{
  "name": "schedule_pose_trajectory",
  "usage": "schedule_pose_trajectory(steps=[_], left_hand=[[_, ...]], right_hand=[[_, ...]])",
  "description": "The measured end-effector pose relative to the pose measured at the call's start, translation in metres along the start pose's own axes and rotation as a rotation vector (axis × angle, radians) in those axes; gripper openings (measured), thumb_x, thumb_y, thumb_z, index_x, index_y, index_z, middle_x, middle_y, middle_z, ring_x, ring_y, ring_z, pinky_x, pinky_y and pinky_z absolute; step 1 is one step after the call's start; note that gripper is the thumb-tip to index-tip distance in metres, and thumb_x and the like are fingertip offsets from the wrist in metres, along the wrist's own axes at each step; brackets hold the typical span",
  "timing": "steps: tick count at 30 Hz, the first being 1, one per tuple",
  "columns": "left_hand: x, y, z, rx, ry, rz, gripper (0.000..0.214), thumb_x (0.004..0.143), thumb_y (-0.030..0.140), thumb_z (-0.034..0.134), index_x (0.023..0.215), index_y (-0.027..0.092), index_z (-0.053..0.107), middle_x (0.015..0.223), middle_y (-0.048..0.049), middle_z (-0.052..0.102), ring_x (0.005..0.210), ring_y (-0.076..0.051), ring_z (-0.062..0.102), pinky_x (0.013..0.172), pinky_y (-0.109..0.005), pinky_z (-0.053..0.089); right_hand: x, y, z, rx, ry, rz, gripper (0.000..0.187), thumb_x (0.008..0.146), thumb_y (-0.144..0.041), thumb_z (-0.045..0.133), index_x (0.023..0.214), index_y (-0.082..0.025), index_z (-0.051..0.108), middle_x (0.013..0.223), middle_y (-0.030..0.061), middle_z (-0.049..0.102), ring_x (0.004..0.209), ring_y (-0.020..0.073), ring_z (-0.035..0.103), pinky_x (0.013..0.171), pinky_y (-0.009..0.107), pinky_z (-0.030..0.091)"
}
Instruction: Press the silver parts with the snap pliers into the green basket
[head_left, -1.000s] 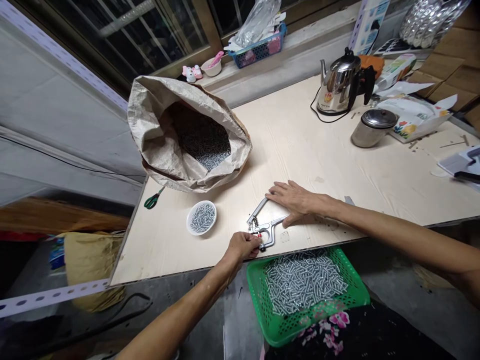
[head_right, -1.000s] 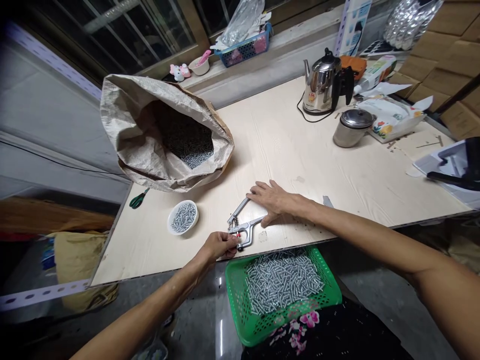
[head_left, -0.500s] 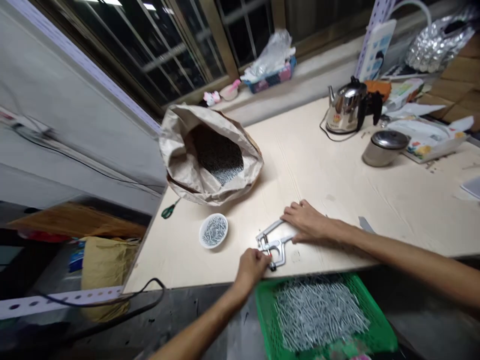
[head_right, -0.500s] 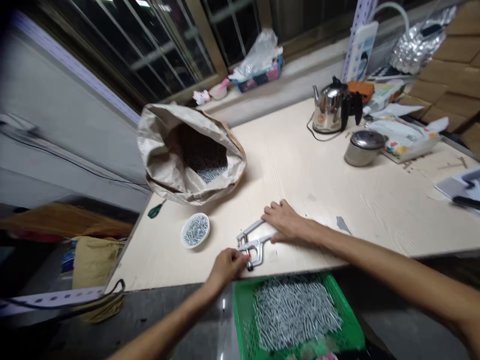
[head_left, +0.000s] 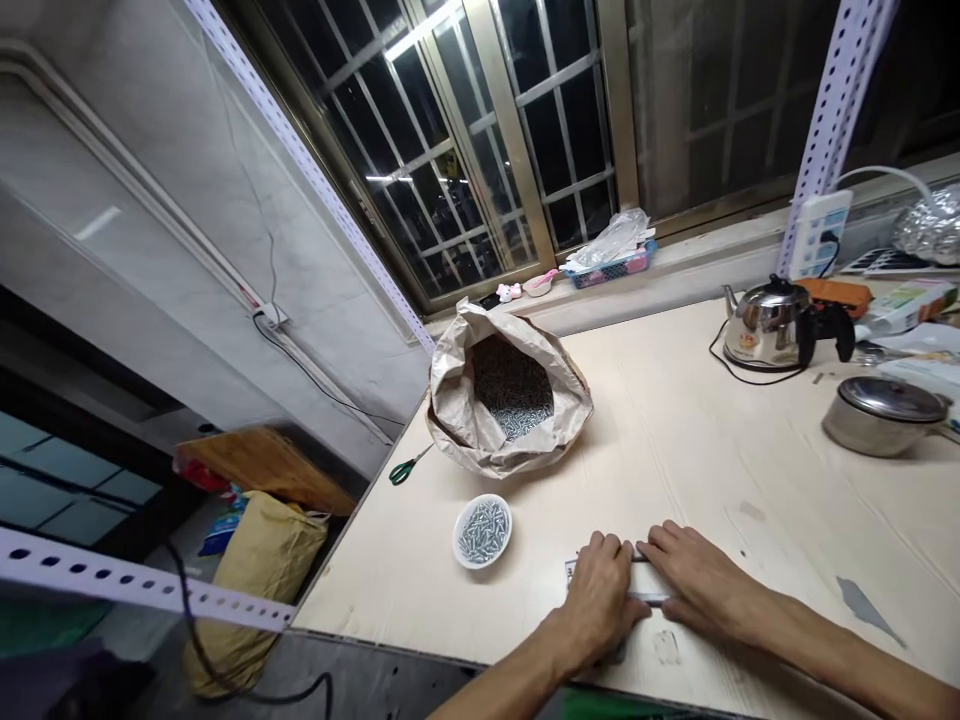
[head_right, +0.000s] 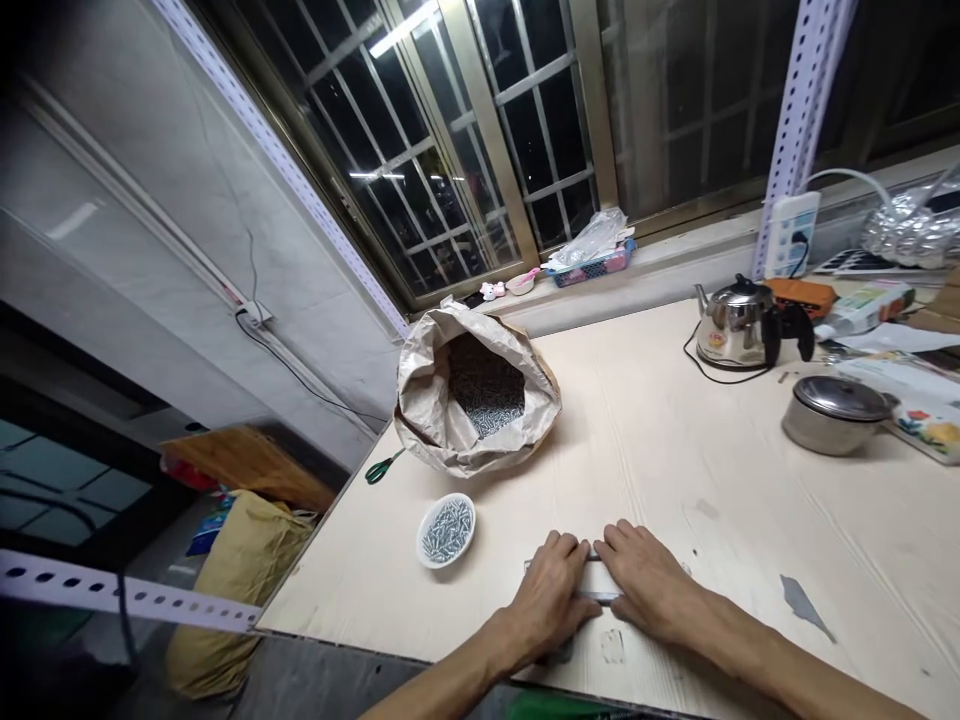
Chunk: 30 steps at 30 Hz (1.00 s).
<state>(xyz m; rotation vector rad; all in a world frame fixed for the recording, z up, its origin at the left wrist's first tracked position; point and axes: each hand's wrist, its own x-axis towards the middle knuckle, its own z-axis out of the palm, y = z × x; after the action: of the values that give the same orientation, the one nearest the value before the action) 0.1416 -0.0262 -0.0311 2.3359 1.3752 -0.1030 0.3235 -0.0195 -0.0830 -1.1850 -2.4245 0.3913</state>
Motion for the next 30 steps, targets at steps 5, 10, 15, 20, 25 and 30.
schedule_pose_trajectory(steps=[5,10,15,20,25,30], left_hand=[[-0.002,0.003,0.008,0.002,0.074,0.003,0.013,0.088,0.026,0.052,0.094,0.017,0.060,0.102,-0.0074,0.059,0.099,-0.023,0.047,0.087,-0.037,0.039],[0.000,-0.001,0.003,-0.026,0.126,-0.003,0.020,0.085,0.027,0.057,0.102,0.016,0.061,0.103,-0.0087,0.060,0.102,-0.024,0.050,0.089,-0.037,0.041],[-0.022,-0.021,-0.012,-0.240,0.424,-0.088,0.042,0.085,0.033,0.057,0.124,0.018,0.053,0.119,-0.0119,0.055,0.111,-0.024,0.050,0.094,-0.038,0.041],[-0.053,-0.039,-0.010,-0.350,0.436,-0.383,0.027,0.085,0.037,0.051,0.076,0.016,0.065,0.079,-0.0061,0.062,0.078,-0.019,0.056,0.071,-0.027,0.040],[-0.053,-0.038,-0.003,-0.312,0.159,-0.589,0.031,0.072,0.047,0.064,0.062,0.017,0.063,0.067,-0.0027,0.062,0.067,-0.016,0.054,0.056,-0.024,0.028],[-0.035,-0.035,-0.012,-0.310,-0.035,-0.534,0.028,0.070,0.036,0.062,0.051,0.016,0.058,0.047,0.0021,0.048,0.053,-0.012,0.046,0.052,-0.024,0.024]], right_hand=[[0.002,-0.007,0.006,-0.062,0.053,-0.063,0.014,0.078,-0.013,0.054,0.075,-0.026,0.050,0.080,0.0055,0.058,0.075,0.0237,0.055,0.065,0.040,0.042],[0.004,-0.010,-0.009,-0.123,-0.058,-0.048,0.006,0.083,-0.017,0.058,0.088,-0.019,0.056,0.088,0.0068,0.059,0.085,0.0235,0.054,0.075,0.037,0.044],[-0.005,-0.012,-0.028,-0.057,-0.007,-0.098,0.055,0.073,-0.026,0.073,0.121,-0.017,0.047,0.125,0.0145,0.048,0.116,0.0293,0.041,0.089,0.044,0.041],[-0.010,-0.027,-0.026,-0.027,0.002,-0.057,0.033,0.082,-0.024,0.066,0.112,-0.020,0.053,0.105,0.0075,0.055,0.097,0.0235,0.046,0.080,0.037,0.040],[-0.006,-0.034,0.001,-0.090,0.027,-0.031,0.010,0.088,-0.020,0.056,0.098,-0.019,0.056,0.095,0.0052,0.055,0.088,0.0211,0.044,0.074,0.033,0.033],[-0.002,-0.028,0.025,-0.194,0.080,-0.032,0.007,0.091,-0.015,0.050,0.087,-0.018,0.054,0.086,0.0037,0.054,0.084,0.0209,0.042,0.073,0.034,0.028]])
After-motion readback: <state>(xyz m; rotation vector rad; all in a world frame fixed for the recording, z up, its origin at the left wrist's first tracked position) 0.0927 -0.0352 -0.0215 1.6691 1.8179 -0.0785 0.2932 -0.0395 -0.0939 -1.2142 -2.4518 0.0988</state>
